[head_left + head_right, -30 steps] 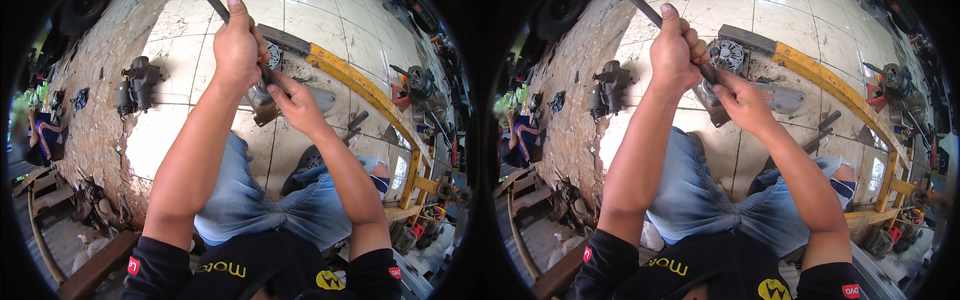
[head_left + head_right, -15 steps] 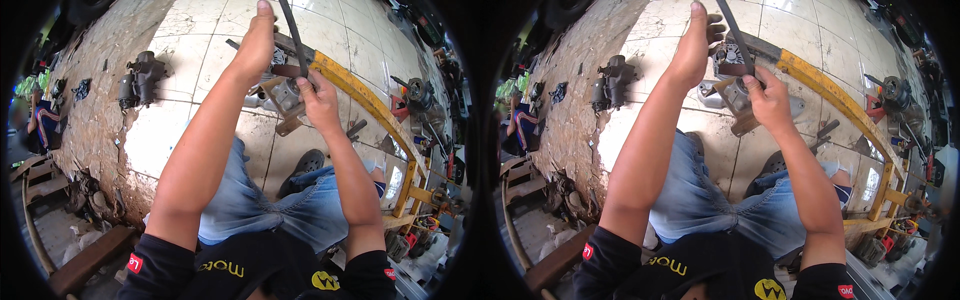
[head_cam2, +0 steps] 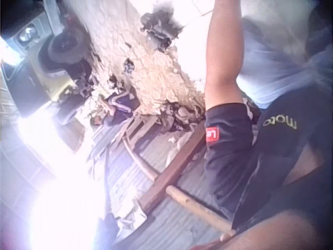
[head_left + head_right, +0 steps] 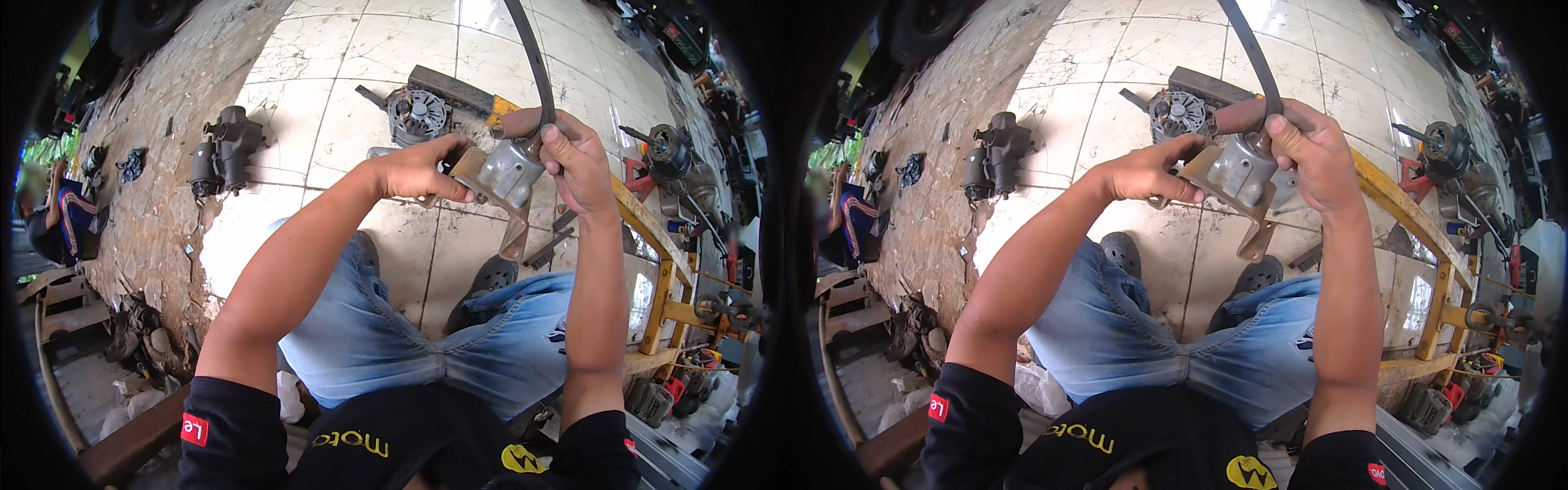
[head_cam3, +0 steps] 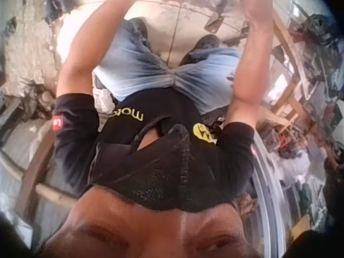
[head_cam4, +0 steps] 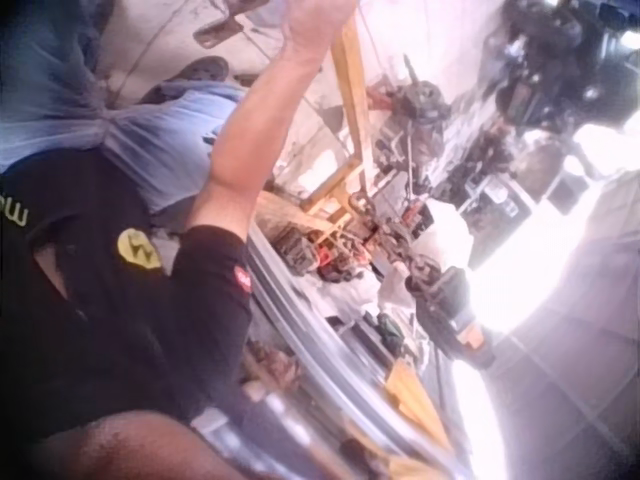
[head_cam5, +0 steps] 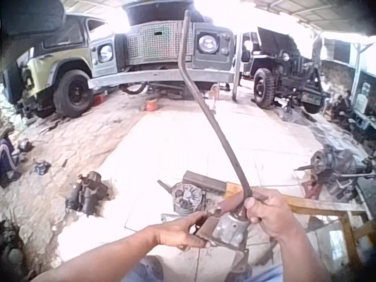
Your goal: The person sits on the workshop floor and uses a metal rod and a small tool to manipulate and clean a cylindrical mechanical component. They repeatedly insert the rod into the component and scrape its interior, then wipe the exterior with a cloth.
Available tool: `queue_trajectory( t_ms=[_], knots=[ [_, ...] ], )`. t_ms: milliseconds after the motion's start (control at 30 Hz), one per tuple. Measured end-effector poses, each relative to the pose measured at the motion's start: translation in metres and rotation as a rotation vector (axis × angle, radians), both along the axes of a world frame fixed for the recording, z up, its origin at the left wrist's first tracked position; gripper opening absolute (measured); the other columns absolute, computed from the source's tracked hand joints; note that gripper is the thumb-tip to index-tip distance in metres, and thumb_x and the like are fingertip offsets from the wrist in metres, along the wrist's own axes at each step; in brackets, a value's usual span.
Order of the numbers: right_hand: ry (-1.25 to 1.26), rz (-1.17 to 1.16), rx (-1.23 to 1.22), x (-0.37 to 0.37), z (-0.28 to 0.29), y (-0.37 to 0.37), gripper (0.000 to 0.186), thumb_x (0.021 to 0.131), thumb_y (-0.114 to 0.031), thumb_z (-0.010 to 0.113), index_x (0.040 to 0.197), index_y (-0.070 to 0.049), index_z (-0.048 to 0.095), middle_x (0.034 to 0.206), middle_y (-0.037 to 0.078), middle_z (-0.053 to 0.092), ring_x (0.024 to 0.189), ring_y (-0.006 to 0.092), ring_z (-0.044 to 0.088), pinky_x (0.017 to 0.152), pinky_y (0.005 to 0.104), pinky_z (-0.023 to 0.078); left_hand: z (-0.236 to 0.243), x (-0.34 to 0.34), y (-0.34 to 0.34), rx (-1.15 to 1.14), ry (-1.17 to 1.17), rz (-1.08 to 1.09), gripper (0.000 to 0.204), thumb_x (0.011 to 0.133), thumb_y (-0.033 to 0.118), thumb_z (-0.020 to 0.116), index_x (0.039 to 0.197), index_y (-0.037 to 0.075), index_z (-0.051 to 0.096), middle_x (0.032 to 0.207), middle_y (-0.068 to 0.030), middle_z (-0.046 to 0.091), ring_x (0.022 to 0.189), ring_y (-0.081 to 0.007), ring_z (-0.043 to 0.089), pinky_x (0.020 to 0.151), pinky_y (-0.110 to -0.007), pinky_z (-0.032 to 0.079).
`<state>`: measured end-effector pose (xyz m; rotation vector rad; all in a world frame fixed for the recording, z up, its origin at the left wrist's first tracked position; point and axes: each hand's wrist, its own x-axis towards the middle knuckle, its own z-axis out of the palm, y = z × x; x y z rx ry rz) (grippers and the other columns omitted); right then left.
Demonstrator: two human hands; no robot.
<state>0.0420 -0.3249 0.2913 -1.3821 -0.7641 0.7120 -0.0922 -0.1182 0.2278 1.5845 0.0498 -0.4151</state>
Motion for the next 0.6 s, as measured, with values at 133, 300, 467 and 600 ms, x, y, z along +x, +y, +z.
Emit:
queue_trajectory(
  t_ms=[133, 300, 467, 600],
  knots=[
    [0.083, -0.065, 0.026, 0.010, 0.000, 0.000, 0.033, 0.097, -0.025, 0.062, 0.111, 0.005, 0.065, 0.076, -0.004, 0.055, 0.062, 0.0030, 0.037, 0.056, 0.0176, 0.032, -0.014, 0.003, -0.011, -0.117, 0.002, 0.067, 0.076, 0.074, 0.021, 0.068, 0.141, 0.000, 0.038, 0.121, -0.0124, 0.055, 0.114, -0.0194, 0.050, 0.098, -0.032, 0.040],
    [0.120, -0.094, -0.088, 0.016, 0.005, 0.000, 0.035, 0.097, -0.029, 0.063, 0.114, 0.001, 0.065, 0.075, -0.006, 0.054, 0.064, 0.0033, 0.043, 0.057, 0.0170, 0.032, -0.017, -0.010, -0.044, -0.172, 0.035, 0.237, 0.068, 0.073, 0.027, 0.060, 0.131, -0.003, 0.044, 0.096, -0.0091, 0.055, 0.079, -0.0156, 0.049, 0.063, -0.028, 0.041],
    [-0.042, -0.396, -0.159, 0.025, 0.007, -0.008, 0.037, 0.099, -0.027, 0.059, 0.126, -0.003, 0.064, 0.091, 0.003, 0.066, 0.081, 0.0088, 0.059, 0.071, 0.0228, 0.045, 0.015, -0.012, -0.048, -0.117, 0.036, 0.367, 0.072, 0.073, 0.026, 0.059, 0.135, -0.004, 0.041, 0.101, -0.0108, 0.056, 0.087, -0.0166, 0.051, 0.072, -0.028, 0.043],
    [-0.244, -0.366, -0.150, -0.002, 0.007, -0.013, 0.035, 0.101, -0.025, 0.054, 0.125, -0.001, 0.064, 0.112, 0.008, 0.069, 0.104, 0.0146, 0.061, 0.093, 0.0290, 0.046, 0.029, -0.010, -0.044, -0.089, 0.086, 0.503, 0.070, 0.073, 0.025, 0.057, 0.134, -0.005, 0.041, 0.104, -0.0134, 0.055, 0.092, -0.0184, 0.053, 0.077, -0.029, 0.044]
  ],
)
